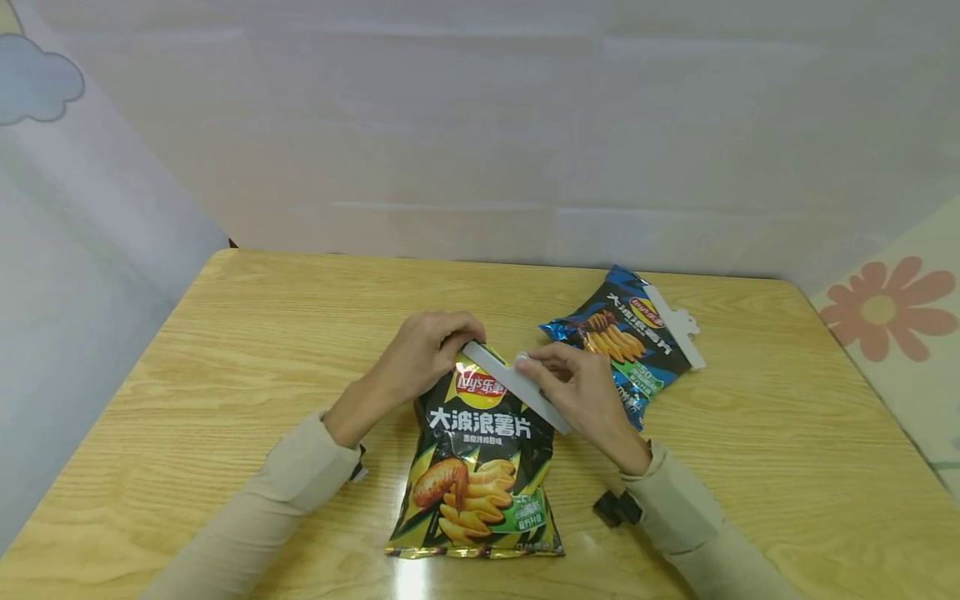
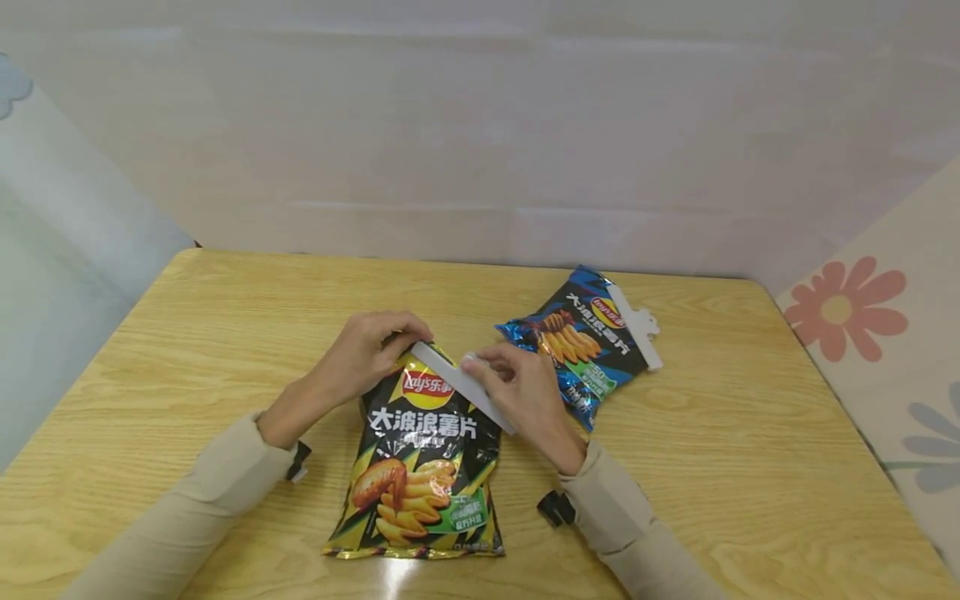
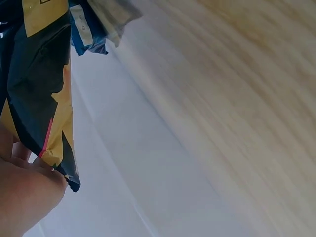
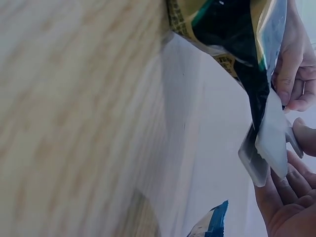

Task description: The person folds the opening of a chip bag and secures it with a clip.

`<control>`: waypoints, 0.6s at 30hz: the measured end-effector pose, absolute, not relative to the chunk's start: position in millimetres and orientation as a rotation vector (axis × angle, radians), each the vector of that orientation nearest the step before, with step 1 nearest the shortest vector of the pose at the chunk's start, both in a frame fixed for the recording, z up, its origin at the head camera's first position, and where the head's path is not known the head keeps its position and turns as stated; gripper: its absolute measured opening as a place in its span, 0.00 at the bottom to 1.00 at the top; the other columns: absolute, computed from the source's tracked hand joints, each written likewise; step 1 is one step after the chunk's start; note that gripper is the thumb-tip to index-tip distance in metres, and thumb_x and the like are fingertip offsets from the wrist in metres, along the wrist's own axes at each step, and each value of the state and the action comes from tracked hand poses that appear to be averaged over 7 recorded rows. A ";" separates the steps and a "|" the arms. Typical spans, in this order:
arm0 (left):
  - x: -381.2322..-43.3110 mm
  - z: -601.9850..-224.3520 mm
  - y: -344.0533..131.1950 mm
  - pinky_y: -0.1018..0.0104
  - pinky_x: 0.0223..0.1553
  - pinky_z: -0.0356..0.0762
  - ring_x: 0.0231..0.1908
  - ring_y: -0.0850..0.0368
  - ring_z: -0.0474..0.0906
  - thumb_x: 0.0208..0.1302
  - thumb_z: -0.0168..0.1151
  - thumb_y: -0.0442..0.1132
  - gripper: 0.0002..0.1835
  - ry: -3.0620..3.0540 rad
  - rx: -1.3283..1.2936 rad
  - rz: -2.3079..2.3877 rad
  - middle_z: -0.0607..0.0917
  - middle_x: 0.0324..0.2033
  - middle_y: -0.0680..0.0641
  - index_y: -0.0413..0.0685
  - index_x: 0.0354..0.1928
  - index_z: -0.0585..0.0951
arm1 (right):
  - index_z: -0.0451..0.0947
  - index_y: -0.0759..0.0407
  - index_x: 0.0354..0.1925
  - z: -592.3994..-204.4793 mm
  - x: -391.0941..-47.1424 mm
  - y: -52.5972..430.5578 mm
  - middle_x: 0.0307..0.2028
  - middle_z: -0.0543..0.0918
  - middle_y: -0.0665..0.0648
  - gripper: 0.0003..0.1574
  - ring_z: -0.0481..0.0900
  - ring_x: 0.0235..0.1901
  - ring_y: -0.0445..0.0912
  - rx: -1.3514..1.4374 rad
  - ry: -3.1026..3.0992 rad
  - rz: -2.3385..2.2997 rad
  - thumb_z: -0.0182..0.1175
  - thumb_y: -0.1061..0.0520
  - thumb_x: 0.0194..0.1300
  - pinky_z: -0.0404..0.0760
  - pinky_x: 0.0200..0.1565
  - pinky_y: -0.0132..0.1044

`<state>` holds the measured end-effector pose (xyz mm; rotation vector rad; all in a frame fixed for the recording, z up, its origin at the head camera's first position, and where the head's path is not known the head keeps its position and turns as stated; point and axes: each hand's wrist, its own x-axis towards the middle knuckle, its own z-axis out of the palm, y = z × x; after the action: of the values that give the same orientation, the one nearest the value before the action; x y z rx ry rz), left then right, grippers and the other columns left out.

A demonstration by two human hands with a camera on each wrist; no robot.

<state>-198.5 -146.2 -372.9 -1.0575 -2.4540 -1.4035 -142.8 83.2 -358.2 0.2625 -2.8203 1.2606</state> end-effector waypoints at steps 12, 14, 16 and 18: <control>-198.5 -373.2 -145.5 0.63 0.49 0.83 0.46 0.53 0.86 0.70 0.56 0.27 0.10 -2.483 -1.077 -1.359 0.89 0.43 0.44 0.39 0.46 0.85 | 0.84 0.61 0.48 -355.9 -142.0 81.8 0.36 0.90 0.61 0.18 0.88 0.30 0.44 0.214 -2.878 1.241 0.65 0.49 0.67 0.84 0.31 0.34; -198.1 -373.3 -146.7 0.62 0.48 0.83 0.46 0.53 0.86 0.71 0.56 0.29 0.10 -2.514 -1.057 -1.343 0.89 0.45 0.44 0.39 0.47 0.85 | 0.84 0.61 0.49 -356.0 -141.9 82.0 0.36 0.90 0.61 0.19 0.88 0.30 0.44 0.216 -2.881 1.234 0.65 0.49 0.67 0.84 0.31 0.34; -197.5 -373.4 -148.5 0.61 0.49 0.83 0.47 0.53 0.86 0.71 0.57 0.31 0.10 -2.553 -1.027 -1.320 0.88 0.46 0.44 0.39 0.49 0.84 | 0.84 0.61 0.49 -355.8 -141.6 81.9 0.36 0.90 0.61 0.19 0.89 0.30 0.45 0.220 -2.881 1.228 0.64 0.50 0.67 0.84 0.31 0.34; -196.9 -373.7 -150.6 0.61 0.48 0.83 0.46 0.53 0.86 0.71 0.58 0.33 0.10 -2.589 -0.996 -1.292 0.88 0.47 0.44 0.40 0.49 0.84 | 0.84 0.62 0.49 -355.5 -141.4 81.9 0.36 0.90 0.61 0.19 0.89 0.30 0.45 0.220 -2.881 1.226 0.64 0.50 0.68 0.84 0.31 0.34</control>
<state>-196.9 -150.6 -373.7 -0.9964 -2.5891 -1.2925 -141.4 81.9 -355.5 0.2203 -2.8812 1.2263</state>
